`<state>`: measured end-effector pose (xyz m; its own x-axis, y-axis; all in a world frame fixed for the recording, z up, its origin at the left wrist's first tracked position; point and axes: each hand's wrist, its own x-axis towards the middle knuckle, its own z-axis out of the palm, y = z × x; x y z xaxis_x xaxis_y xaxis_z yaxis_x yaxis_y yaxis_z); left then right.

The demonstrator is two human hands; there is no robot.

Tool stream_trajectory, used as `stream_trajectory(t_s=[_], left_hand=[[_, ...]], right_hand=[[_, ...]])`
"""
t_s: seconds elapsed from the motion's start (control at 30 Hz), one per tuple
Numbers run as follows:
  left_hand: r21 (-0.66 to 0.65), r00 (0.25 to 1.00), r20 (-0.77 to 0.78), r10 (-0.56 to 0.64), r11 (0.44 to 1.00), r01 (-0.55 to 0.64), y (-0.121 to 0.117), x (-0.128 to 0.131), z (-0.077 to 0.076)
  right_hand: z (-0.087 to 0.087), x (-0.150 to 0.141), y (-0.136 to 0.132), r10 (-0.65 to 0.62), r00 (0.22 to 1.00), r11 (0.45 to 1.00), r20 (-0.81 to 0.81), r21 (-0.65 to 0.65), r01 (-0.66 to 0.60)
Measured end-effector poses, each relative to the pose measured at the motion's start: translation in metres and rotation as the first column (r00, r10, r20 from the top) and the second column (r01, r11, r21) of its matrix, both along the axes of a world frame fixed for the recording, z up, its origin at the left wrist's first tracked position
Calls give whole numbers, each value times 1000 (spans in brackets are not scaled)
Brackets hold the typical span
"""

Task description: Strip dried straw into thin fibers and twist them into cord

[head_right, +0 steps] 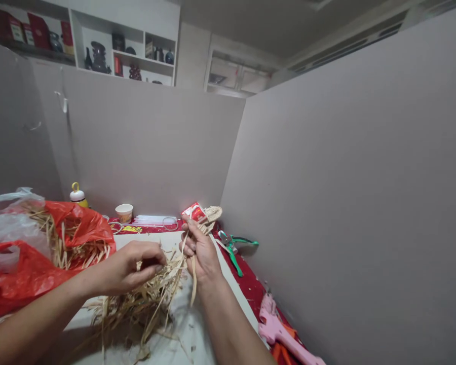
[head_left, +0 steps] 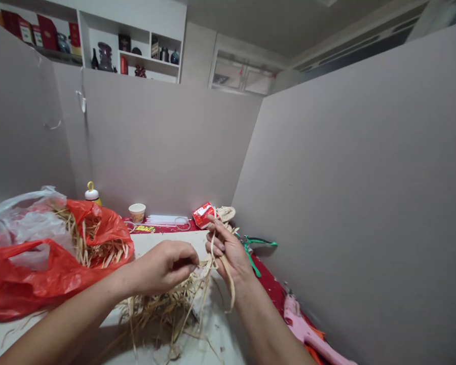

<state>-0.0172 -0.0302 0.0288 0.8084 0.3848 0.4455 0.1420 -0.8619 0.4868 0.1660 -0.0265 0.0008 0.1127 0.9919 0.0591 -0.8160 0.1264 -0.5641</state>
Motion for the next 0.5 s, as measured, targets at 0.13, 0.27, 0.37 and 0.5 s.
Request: stream_trajectory(t_s=[0.13, 0.27, 0.37, 0.5], left_hand=[[20, 991, -137, 2, 1000, 1, -1, -1, 0], [20, 969, -246, -8, 1000, 13, 2, -1, -2], [28, 959, -285, -8, 999, 17, 5, -1, -4], [50, 953, -303, 10, 999, 5, 9, 1, -8]], right_hand=[[7, 12, 2, -238, 968, 970, 82, 75, 232], [10, 20, 1, -404, 907, 906, 118, 185, 380], [11, 24, 2, -478, 867, 871, 140, 204, 447], [11, 27, 5, -524, 841, 843, 137, 226, 488]])
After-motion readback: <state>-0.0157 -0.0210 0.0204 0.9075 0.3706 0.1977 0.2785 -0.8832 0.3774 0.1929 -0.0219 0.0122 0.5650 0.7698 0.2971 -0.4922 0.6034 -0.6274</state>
